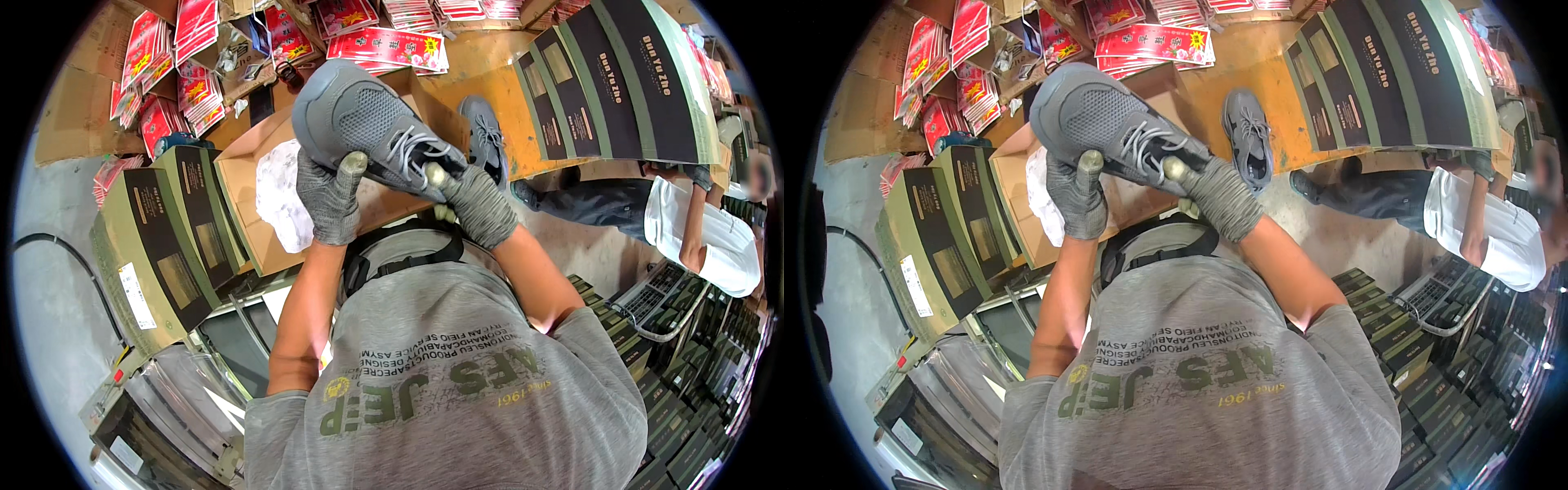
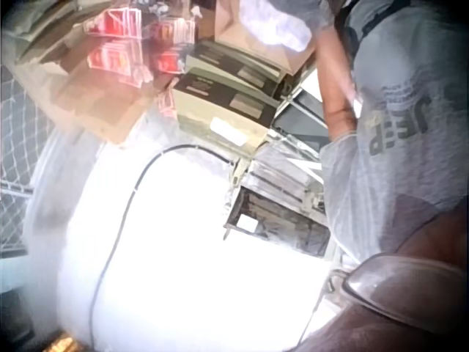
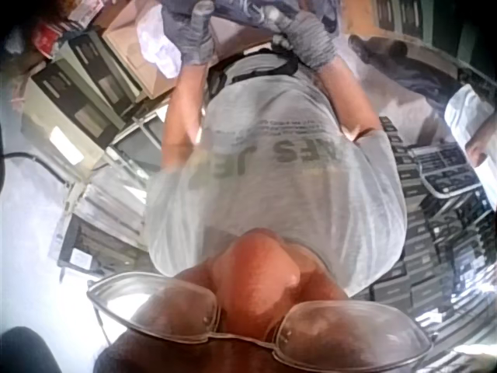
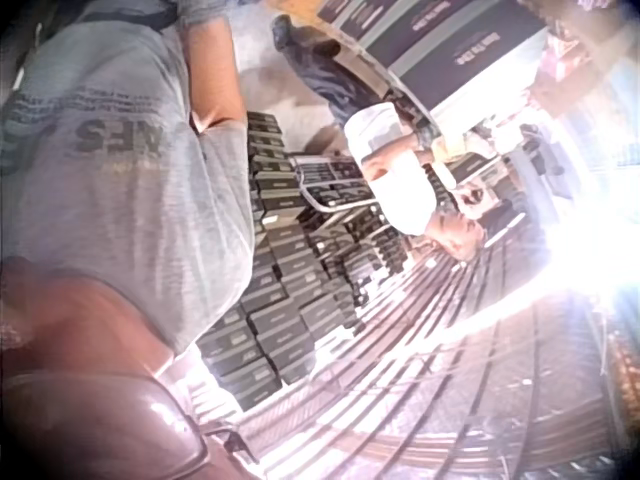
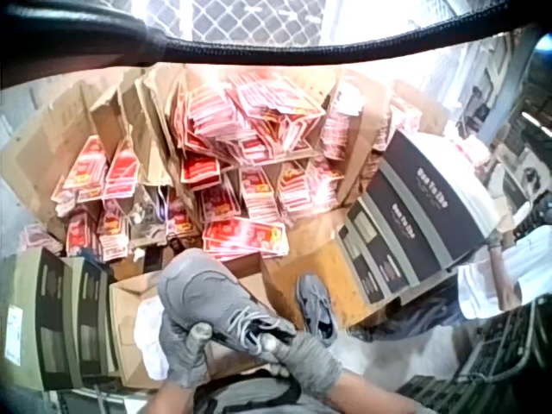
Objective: The person packs shoes into boxes, placing tissue paper and shoe tags inside before closing and stacking the boxes on a workspace.
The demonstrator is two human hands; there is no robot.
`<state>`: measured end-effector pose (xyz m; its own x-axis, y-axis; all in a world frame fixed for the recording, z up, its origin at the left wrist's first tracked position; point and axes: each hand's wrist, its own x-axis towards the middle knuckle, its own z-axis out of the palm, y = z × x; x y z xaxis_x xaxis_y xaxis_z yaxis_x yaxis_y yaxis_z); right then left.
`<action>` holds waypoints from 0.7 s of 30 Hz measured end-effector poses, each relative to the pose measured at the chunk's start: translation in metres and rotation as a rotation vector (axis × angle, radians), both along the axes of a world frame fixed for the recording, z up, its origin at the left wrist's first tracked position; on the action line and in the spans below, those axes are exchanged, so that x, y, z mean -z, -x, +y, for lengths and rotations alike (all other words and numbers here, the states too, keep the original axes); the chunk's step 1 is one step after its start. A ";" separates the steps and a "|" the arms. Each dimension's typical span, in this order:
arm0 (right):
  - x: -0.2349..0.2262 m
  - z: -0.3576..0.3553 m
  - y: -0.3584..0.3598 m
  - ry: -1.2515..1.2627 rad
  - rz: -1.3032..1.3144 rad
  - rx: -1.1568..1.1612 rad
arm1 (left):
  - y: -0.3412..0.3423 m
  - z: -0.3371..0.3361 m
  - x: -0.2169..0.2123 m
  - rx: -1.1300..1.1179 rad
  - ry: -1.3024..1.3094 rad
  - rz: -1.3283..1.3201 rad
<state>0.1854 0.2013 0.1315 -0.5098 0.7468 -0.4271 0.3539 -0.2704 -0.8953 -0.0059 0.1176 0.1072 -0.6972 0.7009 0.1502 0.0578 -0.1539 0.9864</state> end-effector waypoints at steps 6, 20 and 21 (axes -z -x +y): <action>-0.001 -0.006 0.004 0.761 0.548 0.327 | 0.008 0.000 0.024 -0.066 0.104 0.032; -0.024 0.021 -0.019 -1.084 -0.276 -0.242 | 0.029 0.005 0.034 0.008 0.310 -0.046; -0.033 0.030 -0.021 -0.916 -0.133 -0.138 | 0.033 0.006 0.034 0.031 0.364 -0.041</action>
